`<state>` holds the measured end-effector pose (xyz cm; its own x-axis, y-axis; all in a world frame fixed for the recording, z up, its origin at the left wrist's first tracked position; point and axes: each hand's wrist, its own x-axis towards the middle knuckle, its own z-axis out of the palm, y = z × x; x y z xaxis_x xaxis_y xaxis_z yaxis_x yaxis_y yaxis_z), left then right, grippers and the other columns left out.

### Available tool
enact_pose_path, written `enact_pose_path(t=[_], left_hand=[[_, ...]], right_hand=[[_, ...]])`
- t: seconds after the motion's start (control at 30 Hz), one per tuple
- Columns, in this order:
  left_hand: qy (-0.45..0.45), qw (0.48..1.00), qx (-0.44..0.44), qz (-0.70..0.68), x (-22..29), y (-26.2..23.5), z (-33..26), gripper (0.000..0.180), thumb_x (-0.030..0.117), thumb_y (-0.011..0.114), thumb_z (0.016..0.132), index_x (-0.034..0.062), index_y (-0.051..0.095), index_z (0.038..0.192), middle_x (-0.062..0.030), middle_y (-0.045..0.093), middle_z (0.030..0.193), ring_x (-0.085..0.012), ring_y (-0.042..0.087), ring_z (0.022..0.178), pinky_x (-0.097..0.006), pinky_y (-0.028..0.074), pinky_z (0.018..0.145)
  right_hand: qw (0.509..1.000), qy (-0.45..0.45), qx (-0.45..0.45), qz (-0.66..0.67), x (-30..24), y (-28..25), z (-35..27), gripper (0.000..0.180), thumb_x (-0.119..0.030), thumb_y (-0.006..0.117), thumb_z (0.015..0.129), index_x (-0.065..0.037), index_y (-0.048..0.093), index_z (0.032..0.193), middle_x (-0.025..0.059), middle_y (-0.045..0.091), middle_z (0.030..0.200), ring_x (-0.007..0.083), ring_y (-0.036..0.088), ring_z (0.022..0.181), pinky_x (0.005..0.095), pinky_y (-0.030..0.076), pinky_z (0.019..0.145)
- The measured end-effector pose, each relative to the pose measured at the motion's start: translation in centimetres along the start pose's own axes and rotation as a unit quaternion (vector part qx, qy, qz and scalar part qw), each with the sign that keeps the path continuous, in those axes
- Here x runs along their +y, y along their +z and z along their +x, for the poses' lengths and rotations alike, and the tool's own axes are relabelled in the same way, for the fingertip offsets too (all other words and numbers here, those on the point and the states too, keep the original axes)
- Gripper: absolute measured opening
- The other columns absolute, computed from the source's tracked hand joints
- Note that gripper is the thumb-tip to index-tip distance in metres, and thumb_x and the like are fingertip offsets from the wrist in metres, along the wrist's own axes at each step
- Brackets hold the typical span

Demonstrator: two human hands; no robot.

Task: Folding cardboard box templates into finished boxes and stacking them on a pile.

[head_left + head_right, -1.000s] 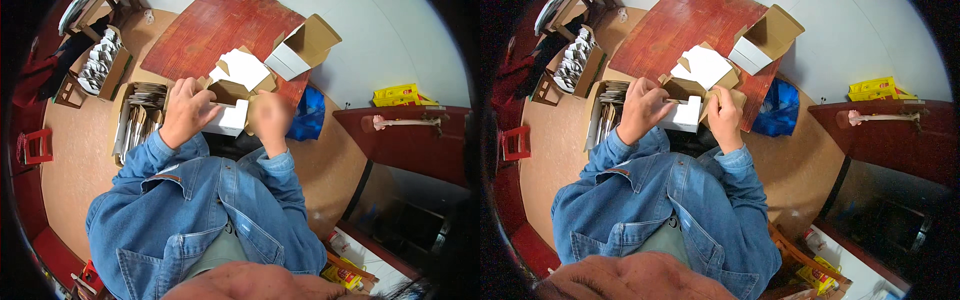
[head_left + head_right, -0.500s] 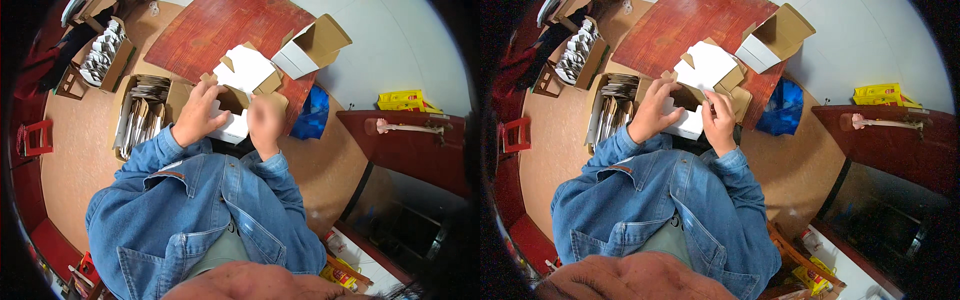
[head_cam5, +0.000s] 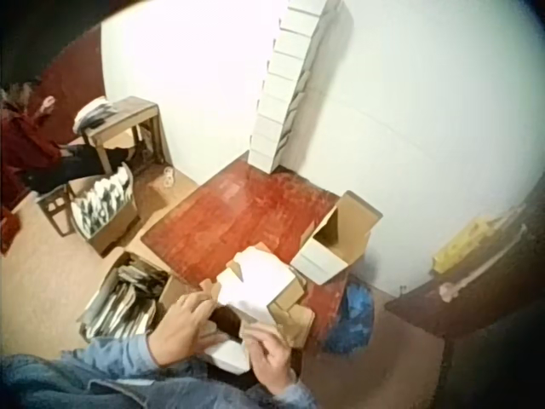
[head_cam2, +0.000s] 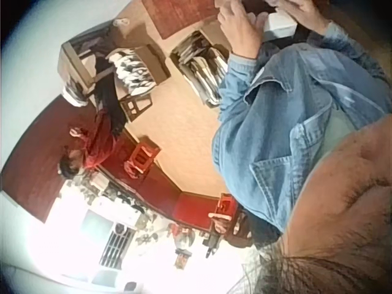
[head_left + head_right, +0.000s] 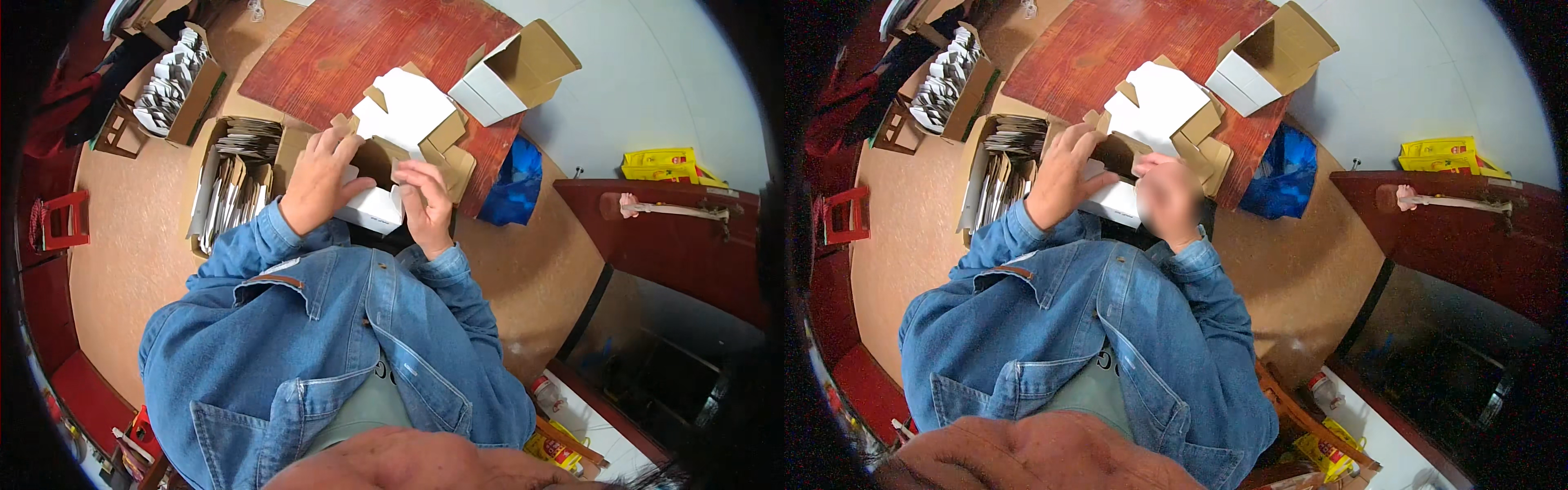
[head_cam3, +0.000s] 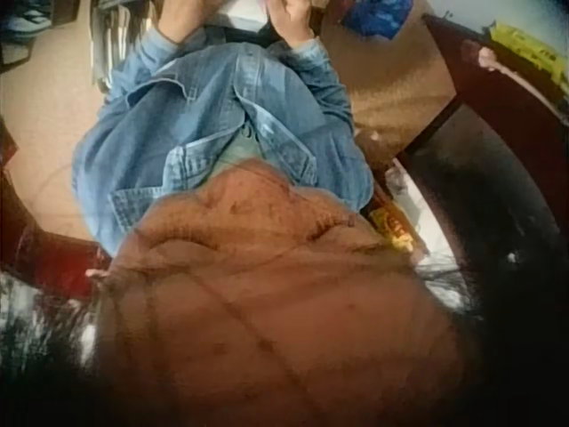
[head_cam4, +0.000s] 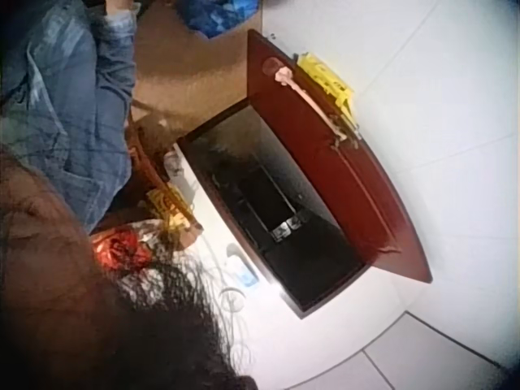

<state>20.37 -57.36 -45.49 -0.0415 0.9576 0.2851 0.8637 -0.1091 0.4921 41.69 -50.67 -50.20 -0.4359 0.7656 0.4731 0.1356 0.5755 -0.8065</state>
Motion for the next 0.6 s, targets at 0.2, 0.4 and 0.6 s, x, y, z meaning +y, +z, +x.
enact_pose_path(t=[0.2,0.4,0.6], left_hand=[[0.006,0.985,-0.002,-0.172,-0.2,1.3,-0.6,0.082,0.021,0.085,0.077,-0.0005,0.043,0.144,-0.0219,0.052,0.138,-0.0412,0.054,0.123,-0.046,0.046,0.103],[0.047,0.974,-0.055,-0.214,-1.2,0.4,-2.1,0.09,0.03,0.088,0.076,0.0042,0.043,0.149,-0.0245,0.048,0.144,-0.0421,0.048,0.133,-0.046,0.041,0.112],[0.069,0.957,-0.129,-0.249,-2.9,1.1,-3.4,0.094,0.045,0.091,0.072,0.0155,0.049,0.15,-0.0251,0.033,0.157,-0.0441,0.037,0.145,-0.051,0.035,0.118]], right_hand=[[0.993,0.109,0.034,-0.024,-0.7,0.8,-0.2,0.05,-0.008,0.082,0.08,-0.004,0.063,0.126,0.0143,0.064,0.122,0.0289,0.063,0.107,0.0383,0.05,0.093],[0.988,0.153,0.019,0.007,0.2,0.8,-0.3,0.072,-0.002,0.081,0.079,-0.005,0.051,0.145,0.0137,0.063,0.132,0.0257,0.06,0.123,0.0407,0.048,0.101],[0.972,0.188,-0.001,0.14,0.8,1.6,-1.0,0.045,0.007,0.066,0.091,-0.003,0.059,0.134,0.0119,0.066,0.124,0.0203,0.065,0.116,0.032,0.051,0.099]])
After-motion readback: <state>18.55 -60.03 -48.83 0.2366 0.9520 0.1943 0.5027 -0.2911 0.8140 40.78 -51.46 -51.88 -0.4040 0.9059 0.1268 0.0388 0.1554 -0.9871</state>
